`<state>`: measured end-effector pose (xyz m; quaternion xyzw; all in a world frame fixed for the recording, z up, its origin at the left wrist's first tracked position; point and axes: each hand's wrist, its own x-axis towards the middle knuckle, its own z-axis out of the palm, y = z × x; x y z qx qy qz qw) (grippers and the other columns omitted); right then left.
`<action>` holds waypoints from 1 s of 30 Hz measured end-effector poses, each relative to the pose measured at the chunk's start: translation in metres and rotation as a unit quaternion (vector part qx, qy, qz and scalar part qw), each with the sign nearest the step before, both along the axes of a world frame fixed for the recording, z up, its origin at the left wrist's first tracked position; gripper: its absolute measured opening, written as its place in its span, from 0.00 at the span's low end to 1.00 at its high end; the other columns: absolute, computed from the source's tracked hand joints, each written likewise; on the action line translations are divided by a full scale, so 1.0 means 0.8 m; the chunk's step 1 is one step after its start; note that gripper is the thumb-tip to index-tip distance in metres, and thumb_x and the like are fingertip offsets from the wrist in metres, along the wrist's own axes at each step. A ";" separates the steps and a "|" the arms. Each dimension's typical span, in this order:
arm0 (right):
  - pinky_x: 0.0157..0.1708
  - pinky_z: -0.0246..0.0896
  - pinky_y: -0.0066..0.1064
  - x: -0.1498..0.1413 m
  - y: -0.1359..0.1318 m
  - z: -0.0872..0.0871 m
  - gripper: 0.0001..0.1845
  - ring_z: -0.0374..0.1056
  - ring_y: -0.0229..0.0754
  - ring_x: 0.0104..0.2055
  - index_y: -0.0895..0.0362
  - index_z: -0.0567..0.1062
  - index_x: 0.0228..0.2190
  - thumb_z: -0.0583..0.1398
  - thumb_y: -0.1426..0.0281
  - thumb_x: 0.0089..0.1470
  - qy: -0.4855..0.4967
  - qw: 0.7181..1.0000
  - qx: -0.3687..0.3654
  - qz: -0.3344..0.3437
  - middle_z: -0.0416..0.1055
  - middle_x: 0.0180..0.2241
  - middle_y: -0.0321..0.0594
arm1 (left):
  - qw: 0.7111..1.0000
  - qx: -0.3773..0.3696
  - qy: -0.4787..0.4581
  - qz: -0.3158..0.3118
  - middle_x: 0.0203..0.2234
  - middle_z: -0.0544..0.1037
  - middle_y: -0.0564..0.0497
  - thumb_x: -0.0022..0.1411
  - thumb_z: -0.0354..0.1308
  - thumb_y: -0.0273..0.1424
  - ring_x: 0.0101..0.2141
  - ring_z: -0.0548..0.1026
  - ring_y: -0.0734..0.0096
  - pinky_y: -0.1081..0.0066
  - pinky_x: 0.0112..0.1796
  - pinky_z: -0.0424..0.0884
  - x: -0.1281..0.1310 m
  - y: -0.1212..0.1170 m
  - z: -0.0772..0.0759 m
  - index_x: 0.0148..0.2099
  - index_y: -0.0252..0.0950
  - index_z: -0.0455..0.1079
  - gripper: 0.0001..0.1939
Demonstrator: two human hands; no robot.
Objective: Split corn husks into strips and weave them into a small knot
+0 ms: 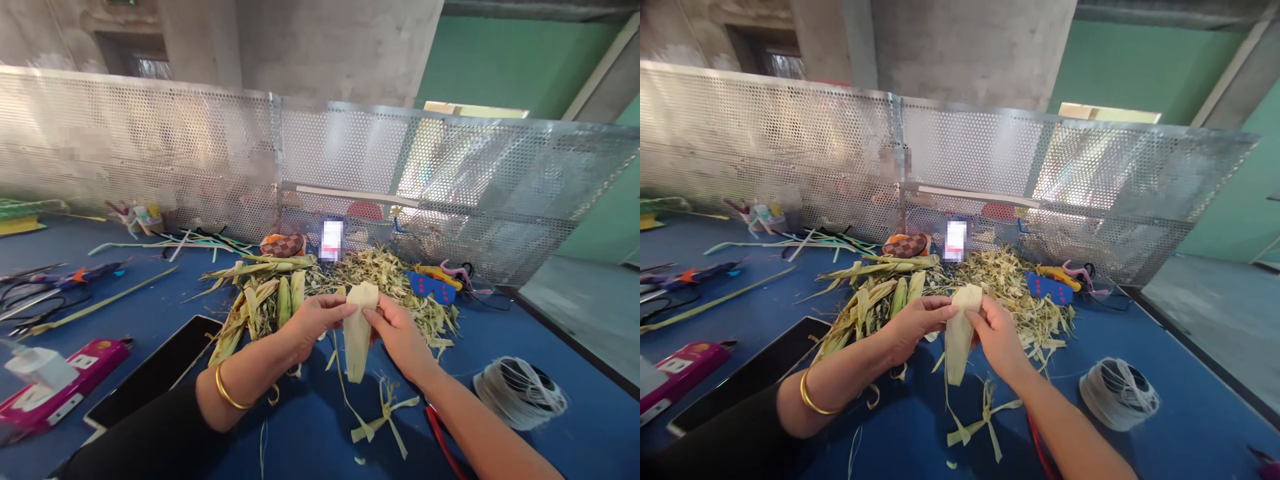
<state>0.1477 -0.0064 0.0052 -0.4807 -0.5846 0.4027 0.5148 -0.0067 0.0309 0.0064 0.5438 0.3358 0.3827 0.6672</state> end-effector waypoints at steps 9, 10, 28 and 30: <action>0.22 0.60 0.29 -0.004 -0.005 -0.002 0.14 0.61 0.38 0.23 0.55 0.70 0.23 0.63 0.57 0.46 0.044 0.997 -0.005 -0.056 0.66 0.19 0.33 | 0.998 0.001 0.004 0.065 0.21 0.74 0.52 0.43 0.65 0.35 0.23 0.68 0.76 0.75 0.27 0.62 0.009 -0.014 0.001 0.25 0.33 0.74 0.10; 0.21 0.59 0.29 -0.004 -0.005 -0.002 0.14 0.60 0.38 0.22 0.55 0.70 0.23 0.63 0.57 0.45 0.047 0.997 -0.006 -0.060 0.65 0.19 0.33 | 0.998 0.002 0.007 0.063 0.22 0.74 0.52 0.44 0.64 0.36 0.24 0.68 0.76 0.74 0.26 0.62 0.009 -0.014 0.000 0.26 0.33 0.73 0.11; 0.24 0.61 0.31 -0.014 -0.014 -0.003 0.13 0.64 0.40 0.22 0.54 0.72 0.25 0.58 0.58 0.50 -0.086 0.984 0.082 -0.133 0.67 0.19 0.35 | 0.976 0.131 0.070 0.162 0.16 0.60 0.58 0.55 0.53 0.44 0.20 0.56 0.78 0.76 0.22 0.54 0.014 -0.010 -0.015 0.25 0.36 0.63 0.16; 0.24 0.62 0.32 -0.015 -0.013 -0.004 0.13 0.64 0.41 0.23 0.54 0.71 0.26 0.58 0.56 0.50 -0.075 0.987 0.064 -0.129 0.67 0.20 0.35 | 0.972 0.152 0.079 0.161 0.18 0.62 0.57 0.55 0.53 0.42 0.21 0.57 0.77 0.76 0.23 0.55 0.013 -0.010 -0.015 0.25 0.36 0.64 0.15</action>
